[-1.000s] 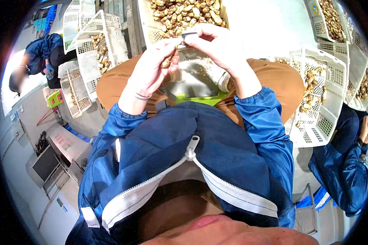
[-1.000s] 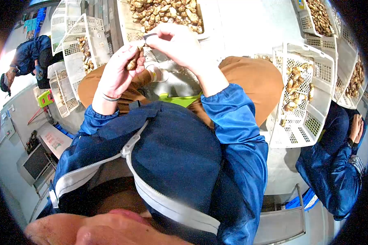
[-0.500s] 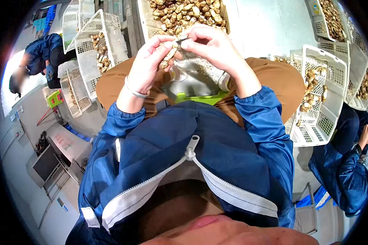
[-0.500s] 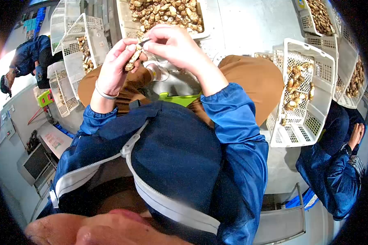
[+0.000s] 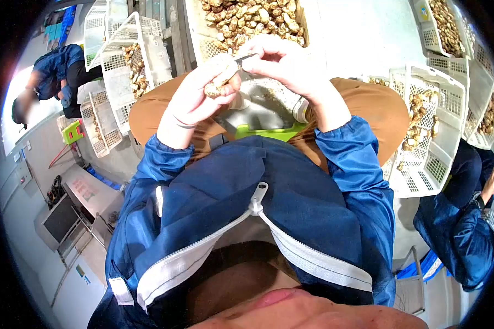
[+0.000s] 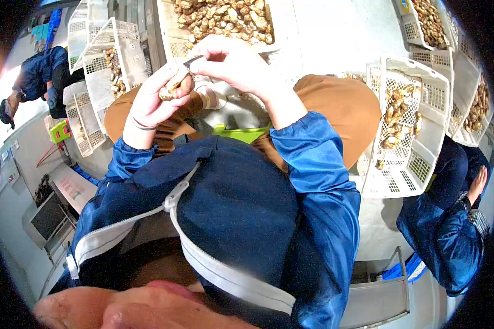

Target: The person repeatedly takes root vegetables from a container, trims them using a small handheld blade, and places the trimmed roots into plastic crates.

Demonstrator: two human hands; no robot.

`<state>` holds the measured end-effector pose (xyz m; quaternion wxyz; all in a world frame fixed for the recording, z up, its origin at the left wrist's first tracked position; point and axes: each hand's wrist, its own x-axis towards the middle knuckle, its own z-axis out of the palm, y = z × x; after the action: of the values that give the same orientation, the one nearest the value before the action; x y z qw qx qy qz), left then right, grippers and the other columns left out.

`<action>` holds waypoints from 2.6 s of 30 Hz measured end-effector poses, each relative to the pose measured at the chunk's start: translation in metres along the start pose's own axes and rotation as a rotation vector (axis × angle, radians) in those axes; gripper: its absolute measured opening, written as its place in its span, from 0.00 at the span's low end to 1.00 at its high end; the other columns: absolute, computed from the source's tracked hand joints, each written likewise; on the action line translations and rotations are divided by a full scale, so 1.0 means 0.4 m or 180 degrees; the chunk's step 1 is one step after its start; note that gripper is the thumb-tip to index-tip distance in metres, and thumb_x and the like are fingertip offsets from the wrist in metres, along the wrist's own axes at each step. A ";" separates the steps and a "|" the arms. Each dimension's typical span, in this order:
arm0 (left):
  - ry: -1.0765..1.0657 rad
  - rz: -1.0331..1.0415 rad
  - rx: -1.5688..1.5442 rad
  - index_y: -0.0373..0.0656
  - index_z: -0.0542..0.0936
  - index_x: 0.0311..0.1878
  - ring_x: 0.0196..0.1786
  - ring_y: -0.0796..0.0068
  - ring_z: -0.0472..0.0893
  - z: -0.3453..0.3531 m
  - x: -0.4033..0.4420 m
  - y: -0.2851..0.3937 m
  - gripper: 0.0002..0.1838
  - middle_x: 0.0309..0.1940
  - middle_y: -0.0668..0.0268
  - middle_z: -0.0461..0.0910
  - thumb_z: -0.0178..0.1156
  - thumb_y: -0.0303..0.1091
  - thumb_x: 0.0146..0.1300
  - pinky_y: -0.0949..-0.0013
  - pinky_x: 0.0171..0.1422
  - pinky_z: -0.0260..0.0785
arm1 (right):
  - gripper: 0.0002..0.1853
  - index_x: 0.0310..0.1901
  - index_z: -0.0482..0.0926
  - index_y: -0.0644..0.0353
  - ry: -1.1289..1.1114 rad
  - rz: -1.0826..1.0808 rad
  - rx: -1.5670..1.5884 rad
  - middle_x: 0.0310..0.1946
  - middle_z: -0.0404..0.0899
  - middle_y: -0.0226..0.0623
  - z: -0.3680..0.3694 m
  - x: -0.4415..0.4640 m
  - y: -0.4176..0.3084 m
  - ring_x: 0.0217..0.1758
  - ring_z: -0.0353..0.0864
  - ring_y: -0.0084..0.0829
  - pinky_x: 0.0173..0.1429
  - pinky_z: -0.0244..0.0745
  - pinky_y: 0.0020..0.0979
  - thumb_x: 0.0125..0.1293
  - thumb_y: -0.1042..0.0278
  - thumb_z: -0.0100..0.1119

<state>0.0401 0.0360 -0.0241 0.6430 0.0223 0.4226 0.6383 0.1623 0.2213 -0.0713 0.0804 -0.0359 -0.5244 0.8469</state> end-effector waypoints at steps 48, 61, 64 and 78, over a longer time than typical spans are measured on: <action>0.1096 0.0866 0.2118 0.36 0.77 0.59 0.26 0.87 0.72 0.013 0.010 -0.017 0.18 0.30 0.74 0.77 0.62 0.33 0.69 0.81 0.30 0.64 | 0.07 0.37 0.82 0.63 0.0495 -0.0462 -0.1316 0.45 0.81 0.32 0.019 0.000 0.019 0.42 0.80 0.21 0.46 0.76 0.24 0.64 0.69 0.66; 0.1175 0.0571 0.2392 0.40 0.78 0.62 0.27 0.90 0.69 0.060 0.003 0.017 0.19 0.31 0.76 0.77 0.61 0.32 0.69 0.83 0.30 0.60 | 0.07 0.37 0.84 0.62 0.0473 -0.0088 -0.0736 0.39 0.82 0.29 -0.001 -0.005 -0.023 0.40 0.79 0.18 0.44 0.75 0.22 0.65 0.67 0.67; 0.0887 0.1210 0.2977 0.37 0.78 0.61 0.49 0.81 0.78 0.046 0.012 0.004 0.18 0.48 0.66 0.82 0.60 0.29 0.69 0.76 0.55 0.70 | 0.07 0.37 0.84 0.61 0.0397 -0.0494 -0.0946 0.39 0.82 0.29 0.004 0.005 0.015 0.39 0.79 0.18 0.43 0.74 0.21 0.64 0.67 0.67; 0.0883 0.1557 0.3632 0.39 0.79 0.61 0.53 0.75 0.80 0.011 0.003 0.001 0.19 0.54 0.62 0.81 0.60 0.24 0.65 0.70 0.58 0.73 | 0.08 0.38 0.86 0.58 0.0468 0.0478 -0.0339 0.29 0.82 0.24 -0.006 0.000 -0.013 0.33 0.77 0.16 0.40 0.73 0.22 0.64 0.64 0.66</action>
<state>0.0420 0.0392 -0.0215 0.3049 0.3744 0.7582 0.4381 0.1630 0.2257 -0.0678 0.0528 -0.1413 -0.5572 0.8166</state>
